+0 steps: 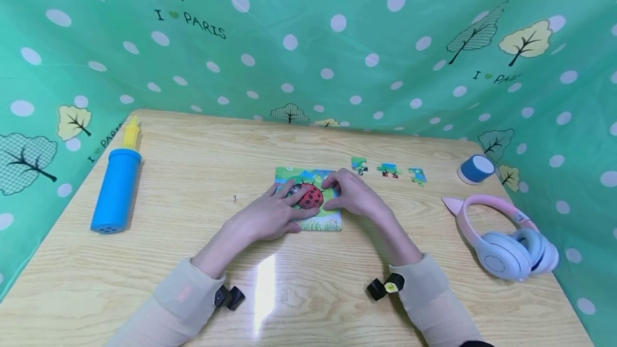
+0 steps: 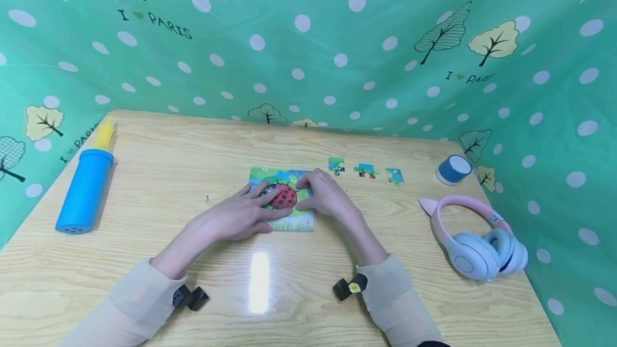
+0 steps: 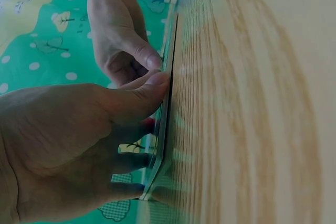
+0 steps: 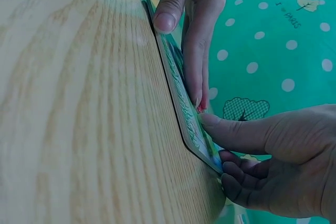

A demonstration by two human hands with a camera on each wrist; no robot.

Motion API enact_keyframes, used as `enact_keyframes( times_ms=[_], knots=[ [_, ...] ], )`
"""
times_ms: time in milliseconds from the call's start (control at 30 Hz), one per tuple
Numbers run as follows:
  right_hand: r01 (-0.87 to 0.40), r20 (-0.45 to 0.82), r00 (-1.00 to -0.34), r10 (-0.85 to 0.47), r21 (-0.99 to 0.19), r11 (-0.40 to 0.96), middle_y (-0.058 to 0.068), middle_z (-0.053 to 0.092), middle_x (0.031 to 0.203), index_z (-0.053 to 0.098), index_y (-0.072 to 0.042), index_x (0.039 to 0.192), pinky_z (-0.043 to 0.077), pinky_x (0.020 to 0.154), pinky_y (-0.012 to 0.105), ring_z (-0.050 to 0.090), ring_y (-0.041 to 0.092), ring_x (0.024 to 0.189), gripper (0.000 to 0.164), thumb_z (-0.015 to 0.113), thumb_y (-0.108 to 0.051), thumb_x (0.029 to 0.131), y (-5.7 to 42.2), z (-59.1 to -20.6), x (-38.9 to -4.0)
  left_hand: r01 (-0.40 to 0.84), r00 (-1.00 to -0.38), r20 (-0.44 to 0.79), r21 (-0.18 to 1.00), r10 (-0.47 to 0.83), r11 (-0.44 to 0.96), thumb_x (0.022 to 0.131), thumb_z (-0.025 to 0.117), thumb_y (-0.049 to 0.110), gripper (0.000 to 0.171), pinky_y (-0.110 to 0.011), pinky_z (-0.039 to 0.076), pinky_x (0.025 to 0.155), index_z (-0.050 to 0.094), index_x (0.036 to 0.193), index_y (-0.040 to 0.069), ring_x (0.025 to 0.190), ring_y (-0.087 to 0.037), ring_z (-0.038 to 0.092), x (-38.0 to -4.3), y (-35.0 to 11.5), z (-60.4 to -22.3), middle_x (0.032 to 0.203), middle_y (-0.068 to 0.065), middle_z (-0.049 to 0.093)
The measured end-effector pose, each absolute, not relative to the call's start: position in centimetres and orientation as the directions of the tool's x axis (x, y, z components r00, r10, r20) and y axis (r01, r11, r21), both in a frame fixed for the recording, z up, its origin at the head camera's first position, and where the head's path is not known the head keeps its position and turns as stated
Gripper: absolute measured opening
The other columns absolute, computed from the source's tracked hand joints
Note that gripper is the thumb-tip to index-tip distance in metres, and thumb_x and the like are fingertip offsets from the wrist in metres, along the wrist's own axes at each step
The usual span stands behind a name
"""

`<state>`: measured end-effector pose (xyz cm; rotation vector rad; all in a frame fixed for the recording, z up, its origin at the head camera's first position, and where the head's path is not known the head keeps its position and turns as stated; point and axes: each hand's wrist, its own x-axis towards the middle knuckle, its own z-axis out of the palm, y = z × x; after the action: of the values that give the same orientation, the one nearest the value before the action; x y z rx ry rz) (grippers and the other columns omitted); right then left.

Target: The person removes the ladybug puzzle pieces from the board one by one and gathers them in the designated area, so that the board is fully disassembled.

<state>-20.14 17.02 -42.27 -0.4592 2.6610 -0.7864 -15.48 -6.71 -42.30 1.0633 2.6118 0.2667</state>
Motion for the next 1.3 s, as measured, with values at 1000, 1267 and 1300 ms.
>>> enact_keyframes(
  times_ms=[1000,1267,1300],
  knots=[
    [-0.258,-0.135,-0.865,-0.483,-0.705,0.661,0.004,0.064,0.088,0.067,-0.01,0.104,0.046,0.074,0.03,0.055,0.016,0.079,0.01,0.071,-0.006,0.095,18.0,-42.2,-20.4,0.632,-0.679,-0.225,0.305,0.699,0.712,0.103,0.06,0.04,0.053,-0.065,0.017,0.128,0.045,0.154,0.039,0.16,-0.046,0.011,-15.6,-6.5,-42.2,0.173,-0.01,0.018],
    [-0.249,-0.13,-0.862,-0.49,-0.733,0.633,0.004,0.062,0.084,0.067,-0.008,0.099,0.046,0.073,0.027,0.054,0.016,0.077,0.008,0.071,-0.004,0.094,18.0,-42.1,-20.4,0.632,-0.677,-0.231,0.306,0.699,0.713,0.103,0.06,0.04,0.053,-0.065,0.017,0.128,0.046,0.154,0.038,0.16,-0.046,0.01,-15.6,-6.7,-42.1,0.173,-0.011,0.017],
    [-0.249,-0.128,-0.863,-0.489,-0.734,0.631,0.004,0.062,0.083,0.067,-0.008,0.099,0.045,0.072,0.026,0.054,0.016,0.077,0.008,0.071,-0.003,0.094,18.0,-42.1,-20.5,0.63,-0.677,-0.232,0.308,0.699,0.713,0.103,0.06,0.04,0.053,-0.065,0.017,0.128,0.046,0.154,0.038,0.16,-0.046,0.01,-15.6,-6.7,-42.1,0.173,-0.011,0.017]
  ],
)
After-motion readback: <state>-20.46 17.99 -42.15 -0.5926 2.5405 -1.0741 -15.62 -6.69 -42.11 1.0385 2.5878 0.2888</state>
